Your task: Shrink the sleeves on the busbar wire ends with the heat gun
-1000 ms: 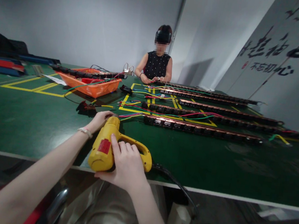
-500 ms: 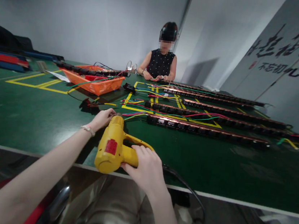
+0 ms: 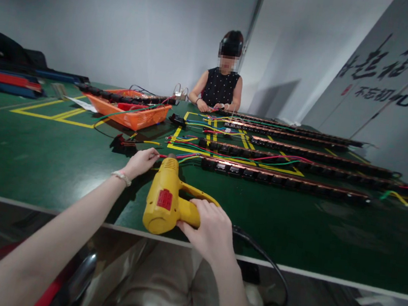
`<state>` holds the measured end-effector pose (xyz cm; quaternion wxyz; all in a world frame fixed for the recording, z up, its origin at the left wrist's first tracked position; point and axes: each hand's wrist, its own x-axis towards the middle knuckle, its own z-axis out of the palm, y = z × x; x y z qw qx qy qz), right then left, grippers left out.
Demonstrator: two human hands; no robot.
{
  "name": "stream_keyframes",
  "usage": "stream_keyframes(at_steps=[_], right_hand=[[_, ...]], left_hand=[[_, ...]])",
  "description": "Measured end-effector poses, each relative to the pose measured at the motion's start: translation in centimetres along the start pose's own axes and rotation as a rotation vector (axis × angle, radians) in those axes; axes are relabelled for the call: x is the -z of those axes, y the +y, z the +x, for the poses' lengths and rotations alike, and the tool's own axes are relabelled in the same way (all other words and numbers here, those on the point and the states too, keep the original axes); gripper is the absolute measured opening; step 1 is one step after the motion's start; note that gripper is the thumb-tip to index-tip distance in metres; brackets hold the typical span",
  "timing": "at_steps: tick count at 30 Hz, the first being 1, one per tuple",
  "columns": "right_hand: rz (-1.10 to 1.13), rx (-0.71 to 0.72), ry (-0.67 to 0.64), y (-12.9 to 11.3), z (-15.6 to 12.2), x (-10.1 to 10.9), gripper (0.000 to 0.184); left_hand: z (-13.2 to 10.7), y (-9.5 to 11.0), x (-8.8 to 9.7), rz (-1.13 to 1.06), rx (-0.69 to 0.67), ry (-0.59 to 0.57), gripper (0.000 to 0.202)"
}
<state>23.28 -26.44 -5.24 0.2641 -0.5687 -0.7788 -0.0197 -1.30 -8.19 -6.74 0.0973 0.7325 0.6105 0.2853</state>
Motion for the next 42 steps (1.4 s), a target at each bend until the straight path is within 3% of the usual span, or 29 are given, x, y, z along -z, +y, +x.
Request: stream_keyframes(at_steps=[4,9,16,24,27,31,36,42], right_hand=[[-0.003,0.0,0.03,0.8,-0.1,0.3,0.036],[-0.018,-0.118,0.054,1.8,-0.2,0.4,0.035],[-0.06,-0.207,0.009,2.7,-0.1,0.6,0.035],[-0.131,-0.173,0.104,3.1,-0.6,0.5,0.04],[-0.139,-0.137,0.068,3.1,-0.5,0.7,0.044],[-0.131,-0.065,-0.08,3.1,0.1,1.6,0.043],[-0.119,-0.108,-0.247,2.1,1.4,2.3,0.032],[-0.192,-0.116,-0.158,0.3,1.4,1.2,0.025]], left_hand=[[-0.1,0.1,0.1,0.037,-0.003,-0.022,0.022],[-0.2,0.2,0.2,0.07,-0.015,-0.046,0.026],[-0.1,0.0,0.2,0.056,-0.03,-0.052,0.025],[-0.1,0.1,0.4,0.043,-0.022,-0.063,0.029],[0.0,0.2,0.4,0.052,-0.022,-0.075,0.031],[0.0,0.2,0.4,0.079,-0.03,-0.08,0.031],[0.1,0.1,0.3,0.099,-0.029,-0.081,0.031],[0.2,-0.1,0.2,0.069,-0.012,-0.06,0.03]])
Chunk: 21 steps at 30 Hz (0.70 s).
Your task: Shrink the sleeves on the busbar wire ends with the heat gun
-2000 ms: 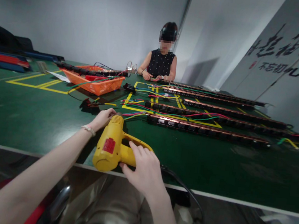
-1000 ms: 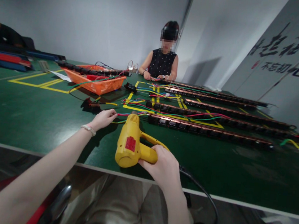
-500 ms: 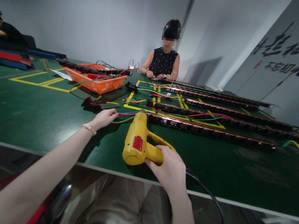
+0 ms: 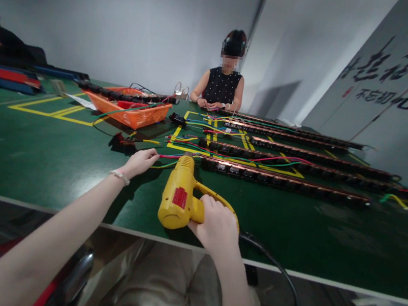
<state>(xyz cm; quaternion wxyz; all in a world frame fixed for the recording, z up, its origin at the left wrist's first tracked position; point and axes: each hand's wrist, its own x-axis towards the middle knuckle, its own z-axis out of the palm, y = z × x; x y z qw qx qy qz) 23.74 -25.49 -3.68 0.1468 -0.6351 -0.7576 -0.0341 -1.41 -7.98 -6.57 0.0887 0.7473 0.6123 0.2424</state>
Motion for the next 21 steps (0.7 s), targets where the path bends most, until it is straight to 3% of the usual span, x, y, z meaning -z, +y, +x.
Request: stream_keyframes(at_steps=[10,21], right_hand=[[-0.03,0.084,0.106,-3.3,-0.3,-2.1,0.033],[0.011,0.169,0.101,-4.6,-0.6,-2.3,0.041]], left_hand=[[0.0,-0.3,-0.4,-0.031,-0.051,0.056,0.027],[0.1,-0.1,-0.1,-0.087,-0.021,0.042,0.028]])
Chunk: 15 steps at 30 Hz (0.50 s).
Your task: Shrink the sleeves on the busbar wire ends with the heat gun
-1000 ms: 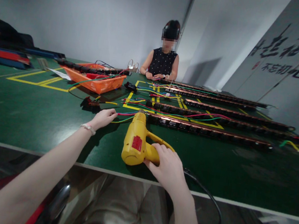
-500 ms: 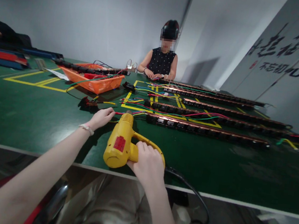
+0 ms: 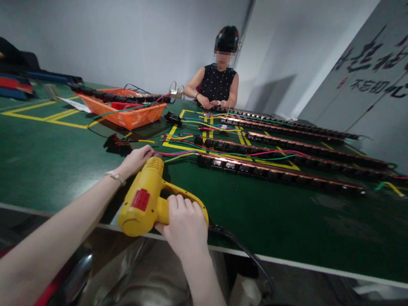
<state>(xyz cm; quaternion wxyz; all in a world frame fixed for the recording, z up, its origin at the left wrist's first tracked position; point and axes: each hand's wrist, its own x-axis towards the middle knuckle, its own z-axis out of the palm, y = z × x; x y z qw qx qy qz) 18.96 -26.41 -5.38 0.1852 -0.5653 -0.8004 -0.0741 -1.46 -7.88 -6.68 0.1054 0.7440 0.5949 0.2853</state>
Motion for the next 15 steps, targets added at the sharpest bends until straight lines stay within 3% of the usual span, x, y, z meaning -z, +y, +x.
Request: stream_keyframes(at_steps=[8,15], right_hand=[[0.015,0.029,0.034,0.5,0.0,-0.3,0.034],[0.024,0.033,0.039,2.9,-0.5,0.2,0.036]], left_hand=[[0.1,-0.6,-0.3,-0.023,-0.045,0.03,0.028],[0.1,-0.7,-0.6,-0.045,-0.147,0.092,0.026]])
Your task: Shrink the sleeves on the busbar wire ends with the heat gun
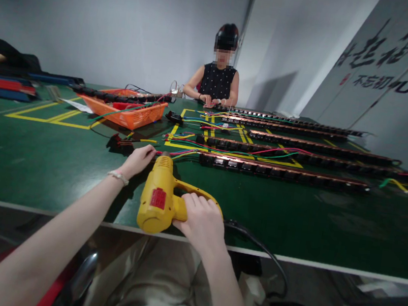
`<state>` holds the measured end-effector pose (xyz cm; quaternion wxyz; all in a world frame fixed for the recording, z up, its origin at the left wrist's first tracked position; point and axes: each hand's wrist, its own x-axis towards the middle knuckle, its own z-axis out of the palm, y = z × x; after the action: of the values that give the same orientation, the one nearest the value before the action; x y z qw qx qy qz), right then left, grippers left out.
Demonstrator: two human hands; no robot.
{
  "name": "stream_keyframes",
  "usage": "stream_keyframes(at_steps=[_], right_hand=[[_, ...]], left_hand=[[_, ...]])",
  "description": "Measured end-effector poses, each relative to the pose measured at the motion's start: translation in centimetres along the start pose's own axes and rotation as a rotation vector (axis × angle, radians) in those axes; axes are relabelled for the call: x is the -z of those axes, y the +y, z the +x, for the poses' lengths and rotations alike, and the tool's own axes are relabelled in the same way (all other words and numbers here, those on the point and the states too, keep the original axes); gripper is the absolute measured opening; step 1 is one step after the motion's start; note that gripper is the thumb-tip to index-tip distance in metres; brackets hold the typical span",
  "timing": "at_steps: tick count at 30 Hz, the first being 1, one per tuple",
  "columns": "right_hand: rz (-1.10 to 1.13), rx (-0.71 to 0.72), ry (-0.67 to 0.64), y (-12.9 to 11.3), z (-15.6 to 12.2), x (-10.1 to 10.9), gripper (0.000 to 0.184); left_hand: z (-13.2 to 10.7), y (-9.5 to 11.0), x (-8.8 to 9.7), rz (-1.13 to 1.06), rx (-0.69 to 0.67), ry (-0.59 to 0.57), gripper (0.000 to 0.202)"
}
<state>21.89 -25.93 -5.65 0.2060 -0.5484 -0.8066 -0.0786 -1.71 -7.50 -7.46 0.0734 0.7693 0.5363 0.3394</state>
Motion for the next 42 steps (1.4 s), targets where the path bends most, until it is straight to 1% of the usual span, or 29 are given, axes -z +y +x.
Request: stream_keyframes(at_steps=[4,10,15,24,29,34,42], right_hand=[[-0.042,-0.046,0.053,1.5,-0.5,0.2,0.031],[-0.179,-0.102,0.136,3.4,-1.0,0.3,0.03],[-0.212,-0.126,0.149,3.9,-1.4,0.6,0.033],[-0.21,-0.1,0.149,4.4,-1.6,0.4,0.03],[-0.208,-0.109,0.151,3.4,-1.5,0.3,0.029],[-0.178,-0.092,0.127,1.4,-1.2,-0.1,0.031],[-0.108,-0.056,0.077,-1.7,-0.6,-0.4,0.034]], left_hand=[[0.2,-0.4,-0.2,-0.025,-0.046,0.028,0.025],[0.6,-1.1,-0.4,-0.018,-0.093,0.057,0.024],[0.5,-1.0,-0.3,-0.019,-0.099,0.072,0.024],[0.5,-0.6,-0.3,-0.006,-0.076,0.071,0.025],[0.5,-0.6,-0.4,-0.015,-0.056,0.06,0.025],[0.4,-0.5,-0.2,-0.036,-0.042,0.04,0.023],[0.4,-0.5,-0.3,-0.029,-0.068,0.037,0.023]])
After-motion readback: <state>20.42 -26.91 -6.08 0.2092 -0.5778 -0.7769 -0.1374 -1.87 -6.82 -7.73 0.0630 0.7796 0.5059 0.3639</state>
